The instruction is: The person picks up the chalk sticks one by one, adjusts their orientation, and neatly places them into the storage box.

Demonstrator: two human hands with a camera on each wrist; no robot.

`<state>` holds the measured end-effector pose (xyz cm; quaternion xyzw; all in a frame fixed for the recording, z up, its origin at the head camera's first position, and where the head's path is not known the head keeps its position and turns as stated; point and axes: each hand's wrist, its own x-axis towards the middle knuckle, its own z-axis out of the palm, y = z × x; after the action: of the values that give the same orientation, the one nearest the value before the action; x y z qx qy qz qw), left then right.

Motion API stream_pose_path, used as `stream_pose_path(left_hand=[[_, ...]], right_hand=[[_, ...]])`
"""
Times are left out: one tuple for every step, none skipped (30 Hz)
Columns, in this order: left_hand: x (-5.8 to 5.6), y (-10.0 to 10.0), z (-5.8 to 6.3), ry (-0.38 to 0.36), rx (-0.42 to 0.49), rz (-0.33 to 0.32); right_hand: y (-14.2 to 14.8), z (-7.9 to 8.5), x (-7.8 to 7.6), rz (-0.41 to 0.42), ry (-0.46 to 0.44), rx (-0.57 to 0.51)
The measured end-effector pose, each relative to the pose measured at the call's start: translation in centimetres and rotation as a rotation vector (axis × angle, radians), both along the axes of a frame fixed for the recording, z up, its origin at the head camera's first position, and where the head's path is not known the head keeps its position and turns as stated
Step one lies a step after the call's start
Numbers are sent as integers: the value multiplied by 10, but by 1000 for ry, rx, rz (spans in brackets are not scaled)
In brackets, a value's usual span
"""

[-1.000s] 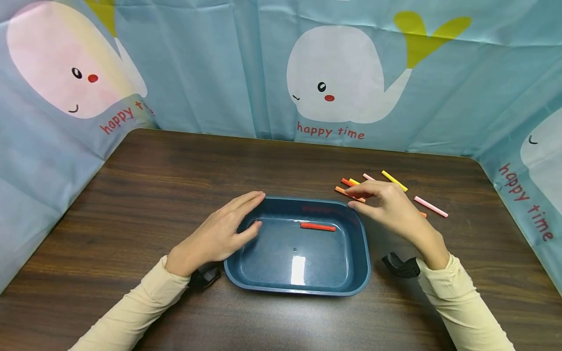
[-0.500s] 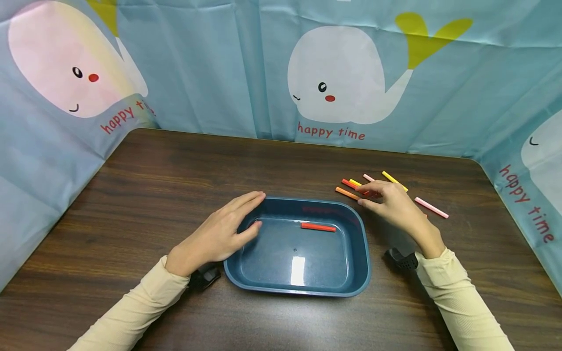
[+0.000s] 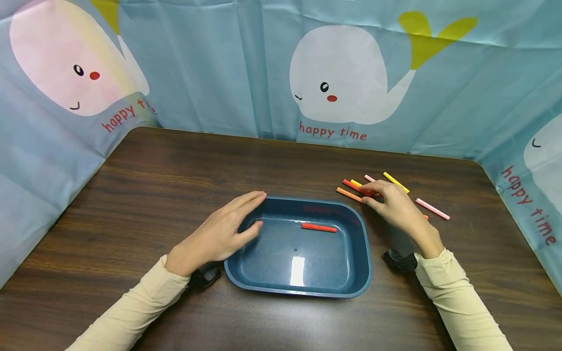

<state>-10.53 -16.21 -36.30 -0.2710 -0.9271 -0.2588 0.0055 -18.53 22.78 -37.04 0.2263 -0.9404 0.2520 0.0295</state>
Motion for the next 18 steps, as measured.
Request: stream_pose_path(left_hand=[[1,0,0,-1,-2,1],[1,-1,1,-3,-3,3],[2,-1,1,-3,-5,5],[2,-1,1,-3,-5,5],[3,-1,1,-2,-5,5],[3,-2,1,-2,-4,5],[4,-2,1,-1,0,5],[4,-1,1,1,2,4],[4,-1,1,3,3,3],[4,-1,0,5,6,2],[4,-1,0,7,8,1],[5,-1,0,9,11,1],[5,-1,0,10,11,1],[5,0,-1,10,11,1],[5,0,-1,10,13,1],[5,0,-1,9,13,1],[5,0,0,8,15,2],[5,0,0,8,15,2]], right_hand=[[0,0,0,-3,-1,-7],[0,-1,-1,-5,-5,-14],[-1,-1,-1,-8,-10,-16],[-2,-1,-1,-10,-14,-16],[-2,-1,-2,-13,-15,-10],[-3,0,-3,-13,-14,-5],[-4,0,-4,-11,-12,2],[-5,1,-6,-8,-9,14],[-6,1,-7,-7,-5,27],[-7,2,-8,-5,-1,39],[-7,3,-9,-2,2,55],[-8,3,-10,2,1,69],[-9,4,-11,7,-1,88],[-10,4,-12,13,-1,109],[-11,4,-13,15,-2,128],[-12,5,-14,19,-2,145],[-13,5,-14,23,-2,163],[-14,5,-15,24,-3,179]])
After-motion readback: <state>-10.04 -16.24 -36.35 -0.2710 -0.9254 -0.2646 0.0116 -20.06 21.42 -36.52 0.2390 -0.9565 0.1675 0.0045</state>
